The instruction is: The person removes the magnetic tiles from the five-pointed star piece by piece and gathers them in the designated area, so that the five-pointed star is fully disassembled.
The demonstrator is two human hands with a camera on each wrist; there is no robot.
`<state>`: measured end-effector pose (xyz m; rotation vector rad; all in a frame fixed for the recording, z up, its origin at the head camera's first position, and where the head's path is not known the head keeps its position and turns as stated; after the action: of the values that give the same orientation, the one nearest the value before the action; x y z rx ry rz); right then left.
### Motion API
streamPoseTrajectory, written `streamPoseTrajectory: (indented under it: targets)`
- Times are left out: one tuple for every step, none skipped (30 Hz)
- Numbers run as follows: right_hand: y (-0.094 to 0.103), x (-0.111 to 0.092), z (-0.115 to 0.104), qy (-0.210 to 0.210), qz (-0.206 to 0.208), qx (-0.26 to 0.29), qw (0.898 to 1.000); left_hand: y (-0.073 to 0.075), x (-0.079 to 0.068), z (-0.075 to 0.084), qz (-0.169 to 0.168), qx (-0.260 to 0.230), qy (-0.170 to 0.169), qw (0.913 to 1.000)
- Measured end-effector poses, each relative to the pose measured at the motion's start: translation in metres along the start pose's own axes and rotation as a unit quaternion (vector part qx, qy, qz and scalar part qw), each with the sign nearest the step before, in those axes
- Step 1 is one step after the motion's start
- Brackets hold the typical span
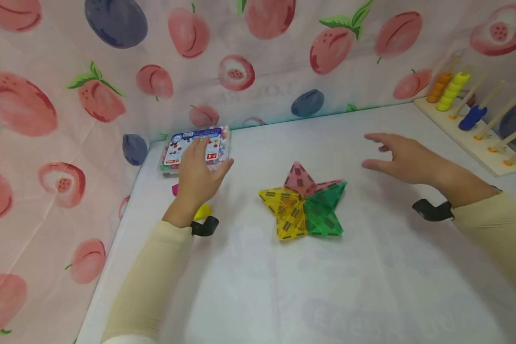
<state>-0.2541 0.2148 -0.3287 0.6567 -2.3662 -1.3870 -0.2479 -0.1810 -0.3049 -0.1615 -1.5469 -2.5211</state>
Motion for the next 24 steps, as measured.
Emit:
streamPoseTrajectory:
  targets:
    - [-0.01,-0.001,0.0,0.005,-0.002,0.036,0.999,-0.008,-0.004,0.002,-0.014,-0.027,-0.007,0.9995]
    - [-0.02,-0.001,0.0,0.01,-0.002,0.071,0.997,-0.017,-0.008,0.003,-0.039,-0.047,-0.01,0.9981]
    - [-0.03,-0.001,0.0,0.013,-0.003,0.105,0.994,-0.028,-0.012,0.004,-0.066,-0.061,-0.009,0.9959]
    - [-0.039,-0.001,-0.001,0.019,-0.004,0.135,0.991,-0.038,-0.016,0.006,-0.094,-0.075,-0.011,0.9926]
    - [-0.048,0.0,-0.001,0.024,-0.006,0.163,0.986,-0.049,-0.019,0.006,-0.123,-0.082,-0.008,0.989]
    - [-0.057,0.001,-0.001,0.028,-0.012,0.185,0.982,-0.059,-0.023,0.006,-0.147,-0.087,-0.006,0.9853]
    - [-0.065,0.002,-0.001,0.032,-0.018,0.204,0.978,-0.069,-0.026,0.006,-0.173,-0.092,-0.002,0.9805]
    - [-0.071,0.003,-0.002,0.034,-0.023,0.22,0.975,-0.079,-0.029,0.006,-0.197,-0.095,0.002,0.9758]
    - [-0.077,0.004,-0.001,0.035,-0.027,0.228,0.973,-0.088,-0.032,0.007,-0.22,-0.099,0.007,0.9705]
    - [-0.082,0.005,-0.001,0.034,-0.031,0.234,0.971,-0.096,-0.035,0.007,-0.243,-0.108,0.014,0.964]
    - [-0.086,0.006,-0.001,0.032,-0.034,0.237,0.97,-0.105,-0.037,0.007,-0.265,-0.115,0.02,0.9572]
    - [-0.088,0.007,-0.001,0.028,-0.036,0.24,0.97,-0.112,-0.039,0.007,-0.284,-0.125,0.026,0.9504]
    - [-0.091,0.007,-0.001,0.025,-0.037,0.243,0.969,-0.118,-0.04,0.007,-0.301,-0.136,0.032,0.9434]
    - [-0.093,0.007,-0.001,0.02,-0.039,0.246,0.968,-0.124,-0.041,0.008,-0.315,-0.146,0.037,0.9371]
    - [-0.095,0.008,-0.001,0.017,-0.041,0.249,0.967,-0.129,-0.041,0.008,-0.328,-0.157,0.042,0.9306]
    - [-0.096,0.008,-0.002,0.015,-0.043,0.252,0.967,-0.133,-0.041,0.009,-0.337,-0.166,0.044,0.9257]
    - [-0.098,0.007,-0.002,0.013,-0.046,0.255,0.966,-0.136,-0.041,0.01,-0.342,-0.172,0.044,0.9227]
    - [-0.099,0.007,-0.003,0.012,-0.048,0.256,0.965,-0.138,-0.04,0.011,-0.344,-0.176,0.043,0.9213]
    - [-0.1,0.008,-0.004,0.014,-0.049,0.254,0.966,-0.139,-0.04,0.012,-0.347,-0.178,0.042,0.92]
    - [-0.1,0.008,-0.004,0.016,-0.048,0.252,0.966,-0.14,-0.04,0.012,-0.348,-0.179,0.041,0.9191]
    - [-0.1,0.009,-0.005,0.019,-0.046,0.248,0.968,-0.141,-0.04,0.013,-0.348,-0.18,0.04,0.9192]
    - [-0.1,0.009,-0.005,0.021,-0.046,0.24,0.969,-0.142,-0.04,0.013,-0.347,-0.18,0.04,0.9197]
    - [-0.1,0.01,-0.005,0.021,-0.047,0.234,0.971,-0.142,-0.039,0.013,-0.345,-0.181,0.043,0.9202]
    - [-0.1,0.01,-0.005,0.021,-0.048,0.228,0.972,-0.142,-0.039,0.013,-0.343,-0.182,0.046,0.9204]
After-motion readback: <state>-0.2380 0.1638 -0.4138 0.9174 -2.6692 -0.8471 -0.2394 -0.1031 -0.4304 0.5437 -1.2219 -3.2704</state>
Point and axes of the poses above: each hand's wrist, its own x-axis towards the middle knuckle, its own y-axis out of the back of the hand, z = x × y, the point moved 7 cm from there along x, towards the middle knuckle, and after that the axes turned 12 degrees about y, right-handed, at the moved point
